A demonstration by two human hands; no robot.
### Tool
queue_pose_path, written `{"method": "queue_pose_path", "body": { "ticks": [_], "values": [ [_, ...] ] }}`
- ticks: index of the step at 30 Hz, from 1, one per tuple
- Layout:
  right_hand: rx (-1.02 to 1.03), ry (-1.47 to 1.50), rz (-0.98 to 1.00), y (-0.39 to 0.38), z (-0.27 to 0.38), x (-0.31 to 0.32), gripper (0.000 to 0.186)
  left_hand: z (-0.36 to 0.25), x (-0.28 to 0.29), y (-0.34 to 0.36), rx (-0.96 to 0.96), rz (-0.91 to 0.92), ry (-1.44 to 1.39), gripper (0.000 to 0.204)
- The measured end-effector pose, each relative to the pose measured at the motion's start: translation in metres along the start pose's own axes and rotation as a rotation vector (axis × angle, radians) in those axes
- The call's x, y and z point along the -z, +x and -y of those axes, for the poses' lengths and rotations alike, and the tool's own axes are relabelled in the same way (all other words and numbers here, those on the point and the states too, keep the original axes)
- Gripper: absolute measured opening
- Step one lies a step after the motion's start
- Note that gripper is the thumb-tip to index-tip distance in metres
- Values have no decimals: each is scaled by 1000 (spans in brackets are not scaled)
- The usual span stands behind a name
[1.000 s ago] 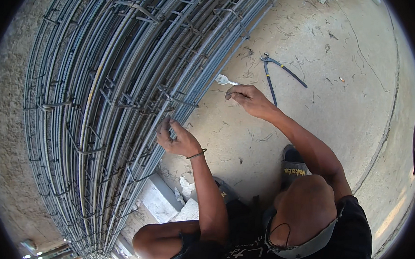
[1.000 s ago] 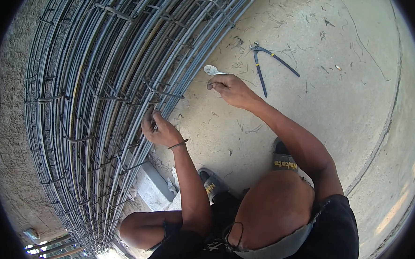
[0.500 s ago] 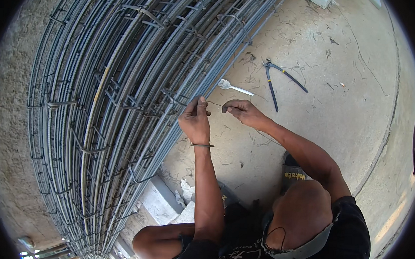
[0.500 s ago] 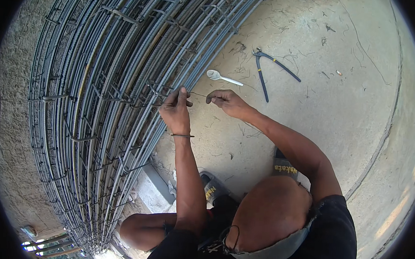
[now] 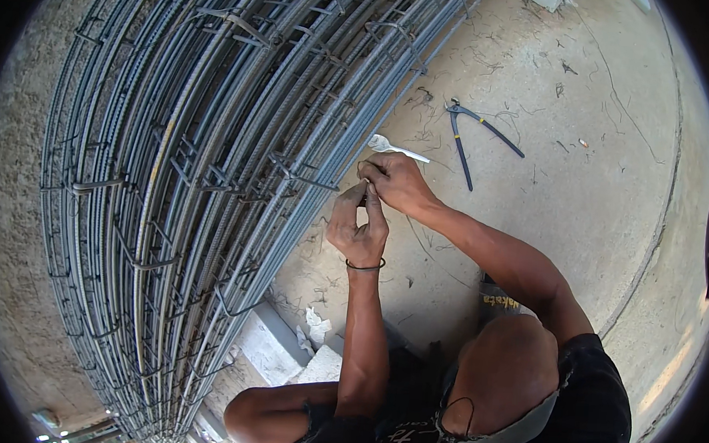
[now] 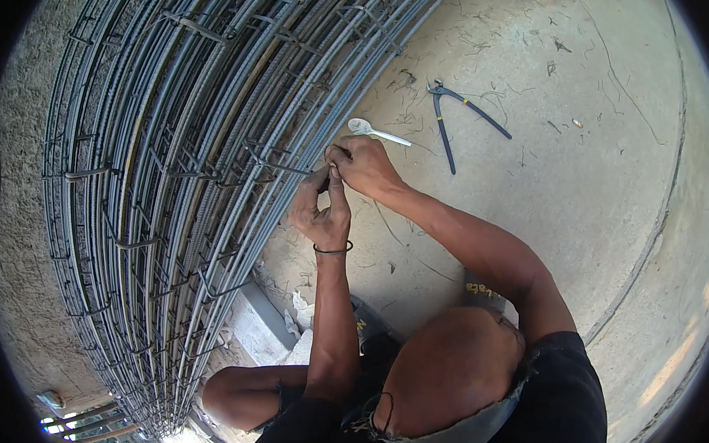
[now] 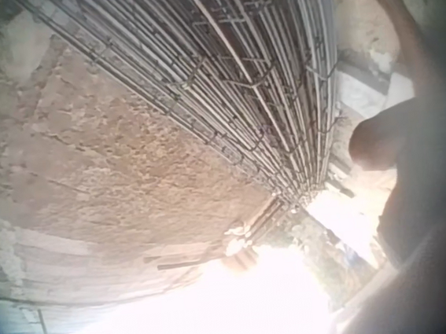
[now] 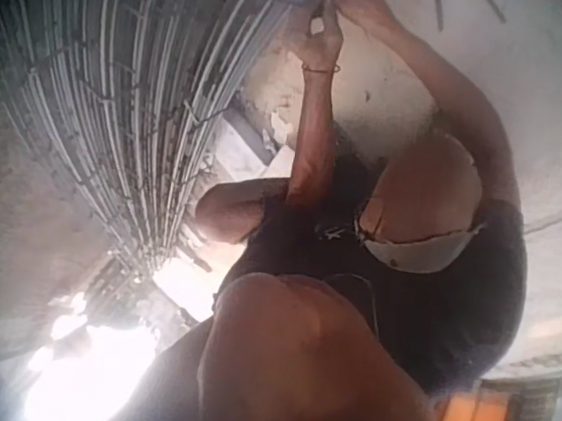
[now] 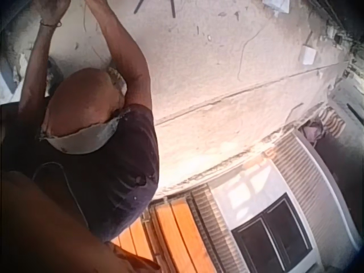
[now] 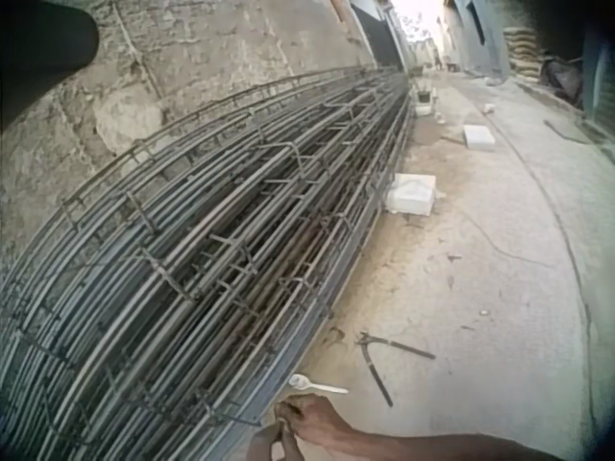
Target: The person secures rebar together with wire, using pliers to twist and cut the wire to bind the metal rods into a cage structure.
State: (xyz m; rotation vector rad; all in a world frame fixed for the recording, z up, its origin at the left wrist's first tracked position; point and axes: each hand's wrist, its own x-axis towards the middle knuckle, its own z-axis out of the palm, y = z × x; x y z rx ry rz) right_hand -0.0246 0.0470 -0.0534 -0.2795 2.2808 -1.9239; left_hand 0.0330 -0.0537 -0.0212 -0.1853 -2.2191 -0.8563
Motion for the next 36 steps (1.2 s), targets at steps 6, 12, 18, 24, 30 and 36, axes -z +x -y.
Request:
{"method": "queue_pose_path", "body": {
  "ticks": [6, 12, 18, 24, 30, 36],
  "values": [
    [-140, 225, 23, -29, 9, 10, 21, 19, 4, 3, 366, -174, -45, 16],
    [-165, 137, -196, -34, -17, 21, 18, 7, -2, 8, 472, 95, -96, 34],
    [349, -337, -554, 12, -31, 26, 14, 7, 4, 9, 575, 59, -191, 43],
    [322, -237, -423, 30, -9, -1, 12, 10, 8, 16, 566, -183, -159, 27],
    [211, -6, -274, -22, -6, -27, 14, 2, 23, 24, 988, -127, -178, 32],
    [155, 102, -95, -12, -20, -28, 17, 21, 19, 19, 1068, -162, -514, 25]
  ]
}}
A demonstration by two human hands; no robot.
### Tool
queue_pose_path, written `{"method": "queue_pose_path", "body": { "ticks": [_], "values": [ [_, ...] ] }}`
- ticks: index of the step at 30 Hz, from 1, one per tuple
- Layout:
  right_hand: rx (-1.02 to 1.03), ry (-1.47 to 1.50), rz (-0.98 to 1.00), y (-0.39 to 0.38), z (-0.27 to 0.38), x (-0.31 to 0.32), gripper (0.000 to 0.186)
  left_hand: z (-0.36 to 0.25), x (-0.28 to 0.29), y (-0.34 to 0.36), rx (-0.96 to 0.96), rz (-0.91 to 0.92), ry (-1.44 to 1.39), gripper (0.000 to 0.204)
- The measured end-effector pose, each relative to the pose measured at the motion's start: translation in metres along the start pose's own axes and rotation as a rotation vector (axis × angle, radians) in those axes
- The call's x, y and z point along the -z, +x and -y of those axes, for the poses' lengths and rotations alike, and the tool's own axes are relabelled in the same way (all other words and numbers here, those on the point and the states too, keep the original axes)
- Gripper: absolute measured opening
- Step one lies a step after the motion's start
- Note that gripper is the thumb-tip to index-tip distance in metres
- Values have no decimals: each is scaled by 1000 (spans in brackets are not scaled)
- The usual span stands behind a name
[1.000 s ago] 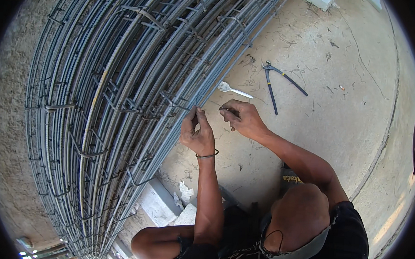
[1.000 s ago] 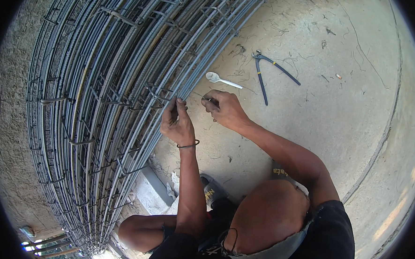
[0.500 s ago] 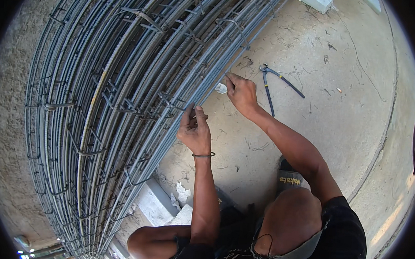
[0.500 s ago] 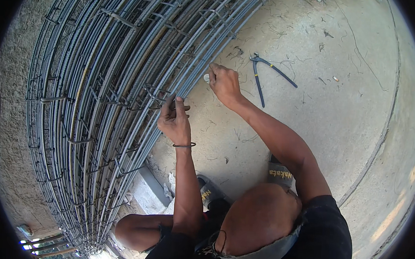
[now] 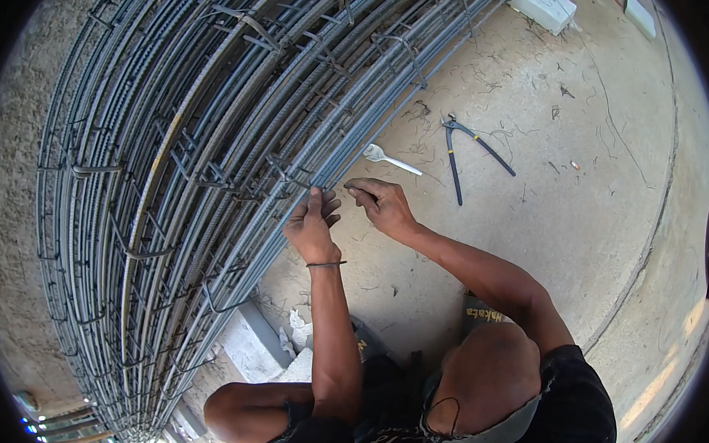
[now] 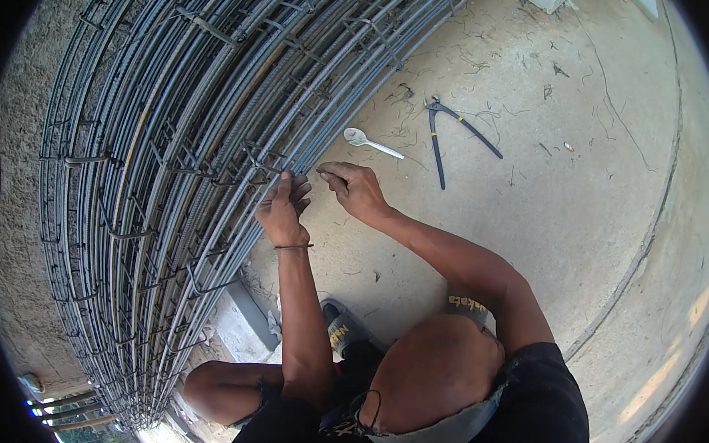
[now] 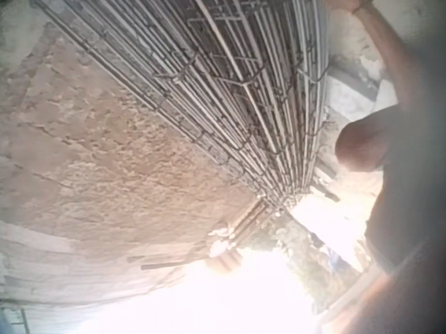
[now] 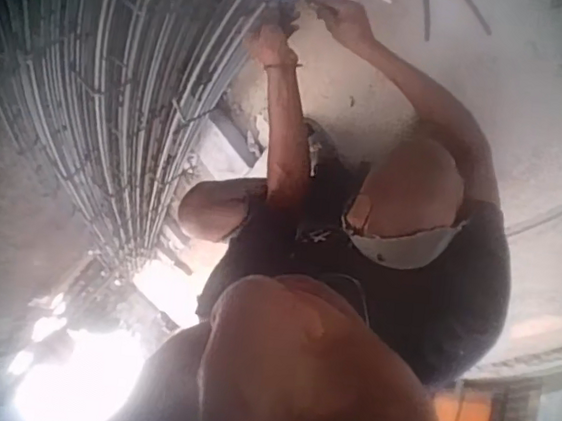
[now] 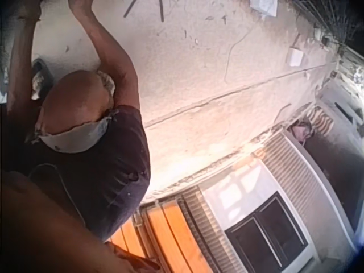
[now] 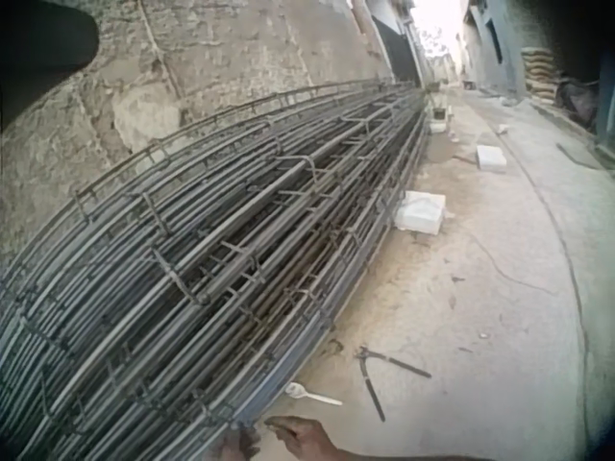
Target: The person secures rebar together with wire, using pliers to twist and cut the wire to bind the metal rods into a cage structure.
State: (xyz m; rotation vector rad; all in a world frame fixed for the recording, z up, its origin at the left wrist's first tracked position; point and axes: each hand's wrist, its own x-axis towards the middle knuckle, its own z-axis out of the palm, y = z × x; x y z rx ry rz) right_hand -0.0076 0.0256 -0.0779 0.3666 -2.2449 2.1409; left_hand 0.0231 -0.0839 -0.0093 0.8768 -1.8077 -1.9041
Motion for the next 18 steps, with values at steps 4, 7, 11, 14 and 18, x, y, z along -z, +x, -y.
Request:
{"method": "queue_pose_path", "body": {
  "ticks": [4, 7, 11, 14, 18],
  "values": [
    [-208, 33, 261, 6, 7, -6, 19, 2, 8, -1, -281, 49, 322, 19],
    [-138, 29, 247, 3, 14, -12, 20, 5, 8, -6, -360, 51, 401, 20],
    [98, -134, 191, 10, 29, -9, 21, -19, 6, -1, -322, -21, 433, 25],
    [224, -390, 295, 18, 19, -7, 29, -39, -2, 4, -235, 93, 432, 28],
    [228, -343, 187, 0, 20, -9, 37, -35, -2, -1, -247, 44, 408, 32]
  ]
}}
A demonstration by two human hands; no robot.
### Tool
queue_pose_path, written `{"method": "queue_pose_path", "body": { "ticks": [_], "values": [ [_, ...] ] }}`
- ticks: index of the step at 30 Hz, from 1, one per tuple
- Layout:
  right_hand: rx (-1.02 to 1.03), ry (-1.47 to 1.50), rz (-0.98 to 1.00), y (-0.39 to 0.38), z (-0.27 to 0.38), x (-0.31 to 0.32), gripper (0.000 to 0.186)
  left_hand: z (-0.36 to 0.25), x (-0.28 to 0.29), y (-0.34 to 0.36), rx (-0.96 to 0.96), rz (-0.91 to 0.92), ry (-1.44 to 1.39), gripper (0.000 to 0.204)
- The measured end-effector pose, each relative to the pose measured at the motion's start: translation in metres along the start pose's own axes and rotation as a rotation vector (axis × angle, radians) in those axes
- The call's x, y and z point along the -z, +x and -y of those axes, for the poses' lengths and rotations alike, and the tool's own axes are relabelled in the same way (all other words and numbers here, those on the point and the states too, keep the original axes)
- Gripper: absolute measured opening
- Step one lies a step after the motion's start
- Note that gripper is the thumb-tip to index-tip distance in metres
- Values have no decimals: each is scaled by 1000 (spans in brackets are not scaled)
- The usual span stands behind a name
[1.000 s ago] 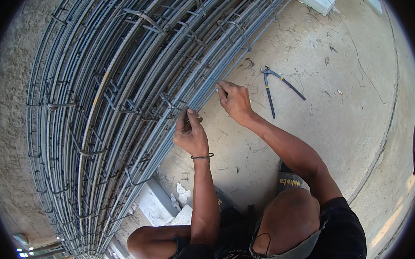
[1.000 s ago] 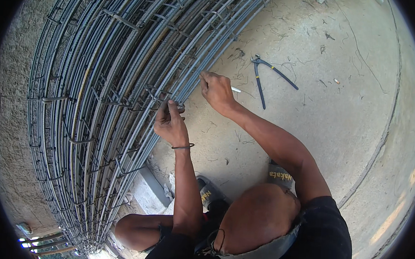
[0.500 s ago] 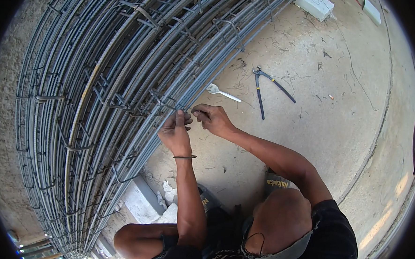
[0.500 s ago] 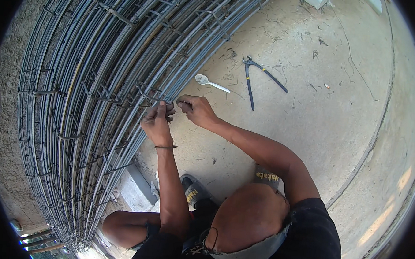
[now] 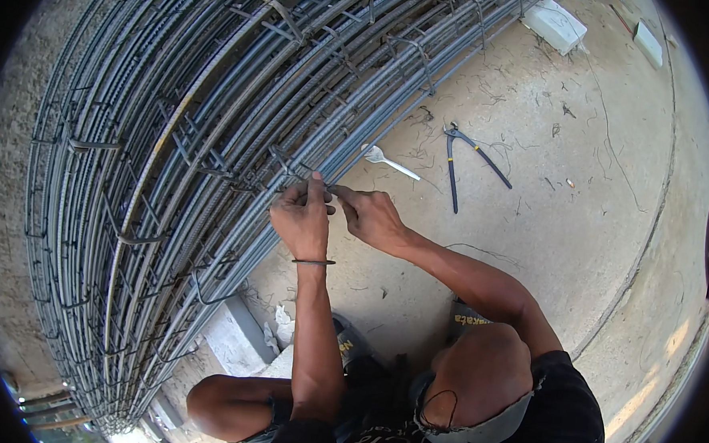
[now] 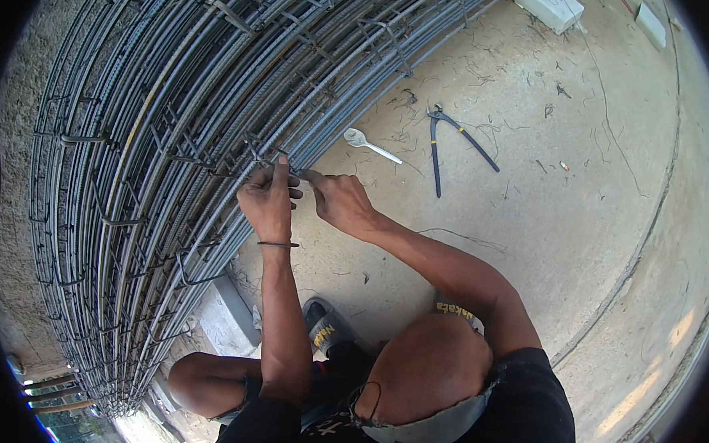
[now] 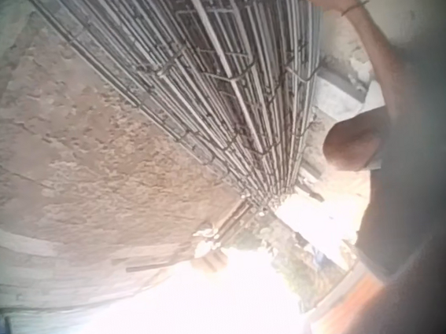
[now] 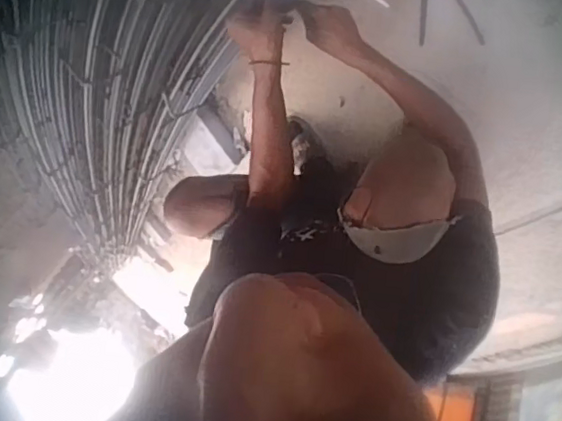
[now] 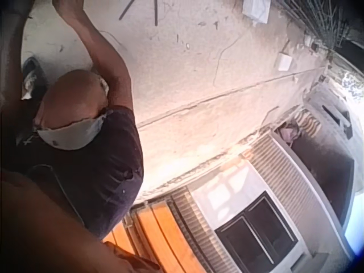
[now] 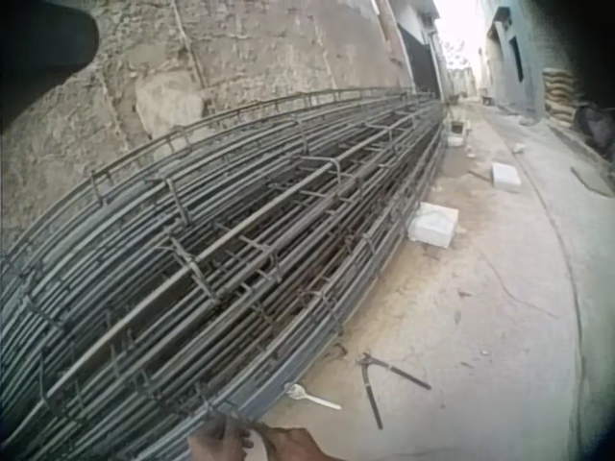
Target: The person secures rebar together with wire, using pliers to twist and cut the wire to bind the metal rods into a cage structure.
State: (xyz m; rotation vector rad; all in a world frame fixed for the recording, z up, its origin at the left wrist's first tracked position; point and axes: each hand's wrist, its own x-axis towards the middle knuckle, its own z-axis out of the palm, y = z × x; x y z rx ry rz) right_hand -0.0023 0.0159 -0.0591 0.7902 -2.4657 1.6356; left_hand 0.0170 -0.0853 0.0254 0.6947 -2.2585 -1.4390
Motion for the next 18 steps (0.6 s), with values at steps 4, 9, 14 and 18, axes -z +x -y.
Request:
{"method": "queue_pose_path", "body": {
  "ticks": [4, 9, 14, 18],
  "values": [
    [30, -169, -51, -7, -1, -2, 44, -1, 0, -1, 226, -5, -74, 30],
    [-13, -127, -22, -5, 3, -2, 43, 29, 7, 2, 66, 11, -122, 22],
    [27, 24, 7, 4, -6, 5, 41, 54, 13, 0, -375, -130, 438, 12],
    [21, 16, 53, 6, 5, 14, 39, 54, 22, -2, -480, -238, 576, 14]
  ]
}}
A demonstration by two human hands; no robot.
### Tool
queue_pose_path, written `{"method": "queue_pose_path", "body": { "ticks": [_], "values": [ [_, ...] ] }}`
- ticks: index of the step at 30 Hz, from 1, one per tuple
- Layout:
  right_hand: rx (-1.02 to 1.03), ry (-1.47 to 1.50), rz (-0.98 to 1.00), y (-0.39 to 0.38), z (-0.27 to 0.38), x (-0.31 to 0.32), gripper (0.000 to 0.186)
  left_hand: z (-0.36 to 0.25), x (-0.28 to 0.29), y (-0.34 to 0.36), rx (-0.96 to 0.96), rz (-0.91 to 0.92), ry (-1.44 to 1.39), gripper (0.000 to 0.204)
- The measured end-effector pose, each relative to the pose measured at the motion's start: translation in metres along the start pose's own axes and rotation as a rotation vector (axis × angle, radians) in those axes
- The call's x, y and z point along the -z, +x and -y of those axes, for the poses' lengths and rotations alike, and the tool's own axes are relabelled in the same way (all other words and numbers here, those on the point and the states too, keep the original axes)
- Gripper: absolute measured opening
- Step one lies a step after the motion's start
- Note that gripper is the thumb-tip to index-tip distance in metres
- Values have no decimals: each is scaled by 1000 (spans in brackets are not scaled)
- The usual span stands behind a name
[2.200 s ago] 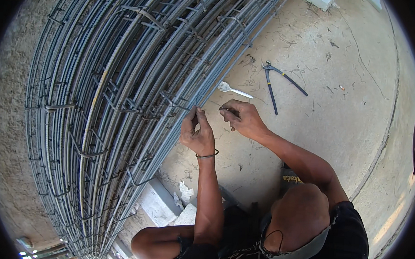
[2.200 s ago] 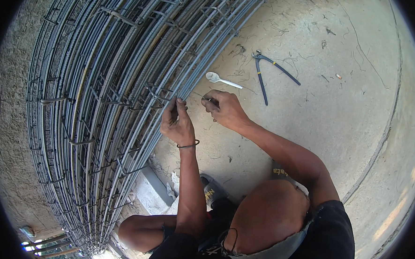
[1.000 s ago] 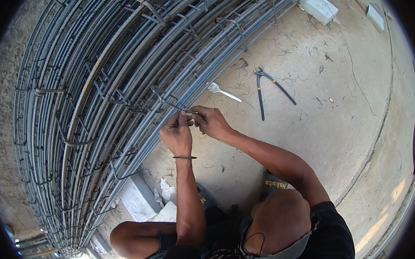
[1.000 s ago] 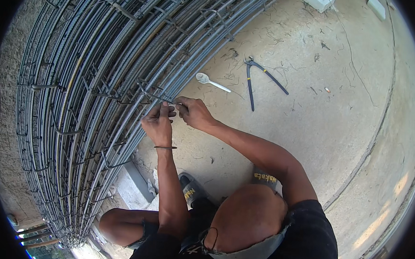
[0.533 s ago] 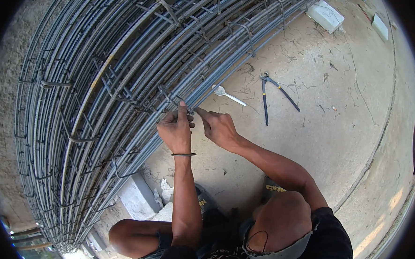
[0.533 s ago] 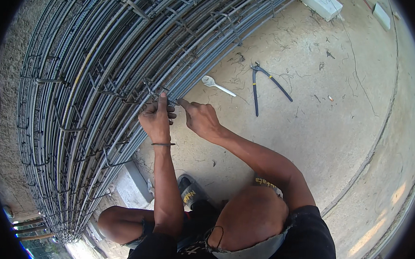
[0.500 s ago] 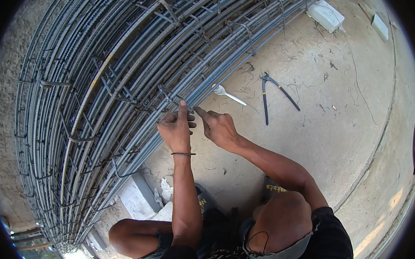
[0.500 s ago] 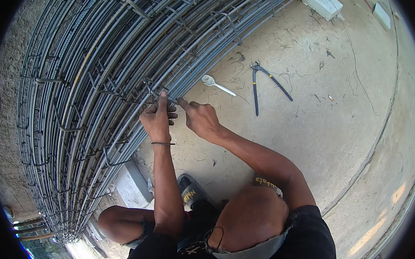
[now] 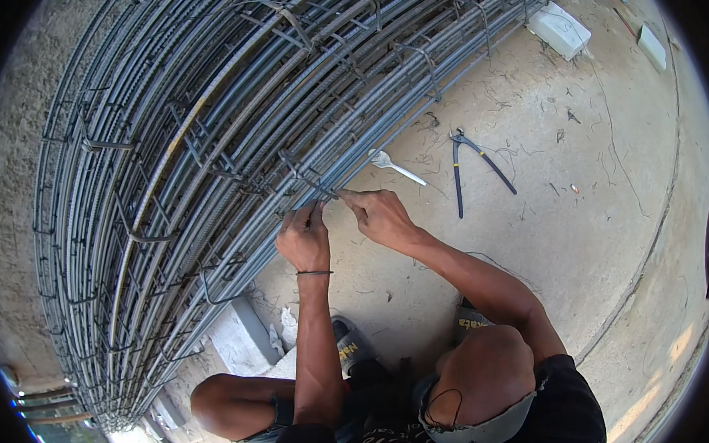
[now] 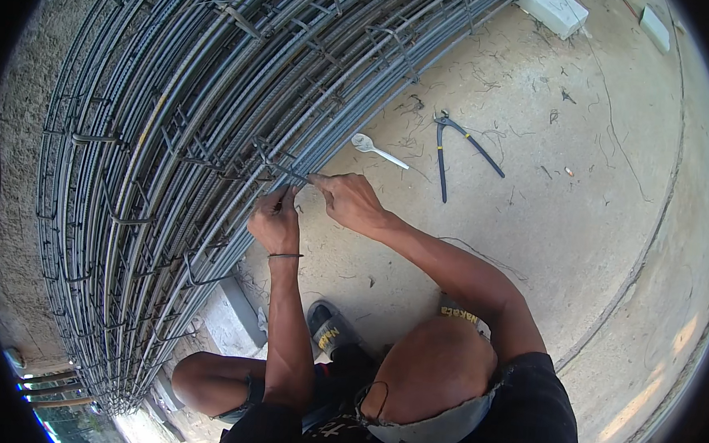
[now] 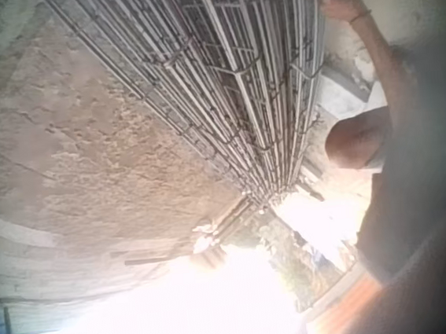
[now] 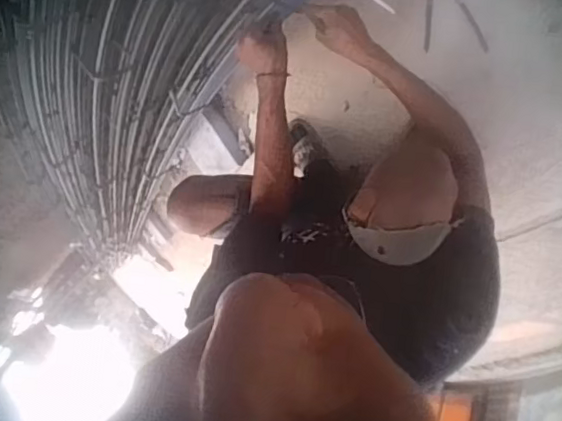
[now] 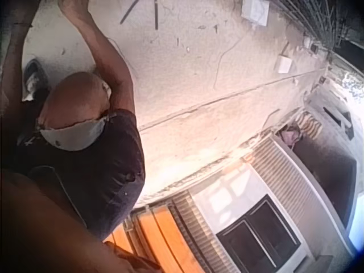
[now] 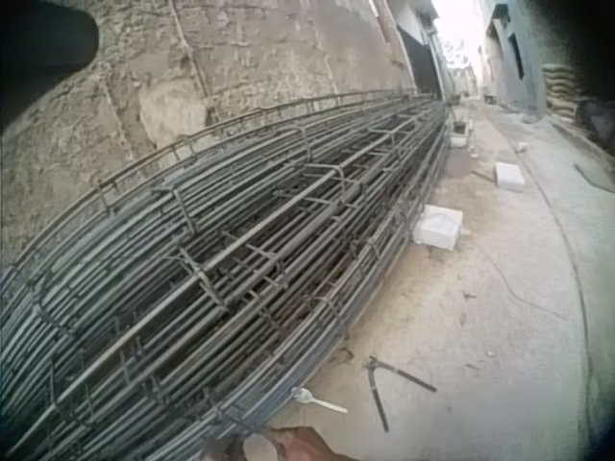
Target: The person secures rebar together with wire, using pliers to twist and cut the wire to bind the metal rods into a cage structure.
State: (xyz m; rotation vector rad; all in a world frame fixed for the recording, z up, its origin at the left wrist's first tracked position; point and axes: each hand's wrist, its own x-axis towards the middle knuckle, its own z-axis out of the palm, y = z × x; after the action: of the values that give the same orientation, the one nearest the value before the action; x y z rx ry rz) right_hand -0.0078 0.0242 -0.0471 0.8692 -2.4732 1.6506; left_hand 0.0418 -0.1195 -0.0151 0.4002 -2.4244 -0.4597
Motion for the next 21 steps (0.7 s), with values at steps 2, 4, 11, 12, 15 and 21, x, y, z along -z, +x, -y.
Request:
{"method": "queue_pose_path", "body": {
  "ticks": [2, 4, 11, 12, 15, 21],
  "values": [
    [-33, -7, 46, -2, 5, -1, 39, -2, 5, 6, -24, -2, 51, 19],
    [-21, -43, 55, 0, 0, -1, 41, -2, 10, 24, -103, 20, 123, 23],
    [24, -157, 123, 2, -5, 7, 49, 14, 10, 21, -203, 143, 74, 31],
    [48, -183, 122, 2, -7, 7, 50, 21, 9, 21, -228, 164, 26, 31],
    [100, -230, 124, 6, -15, 8, 53, 20, 3, 16, -268, 109, 59, 32],
    [56, -212, 182, 9, -11, 14, 51, 28, 0, 34, -293, 337, -101, 26]
  ]
}}
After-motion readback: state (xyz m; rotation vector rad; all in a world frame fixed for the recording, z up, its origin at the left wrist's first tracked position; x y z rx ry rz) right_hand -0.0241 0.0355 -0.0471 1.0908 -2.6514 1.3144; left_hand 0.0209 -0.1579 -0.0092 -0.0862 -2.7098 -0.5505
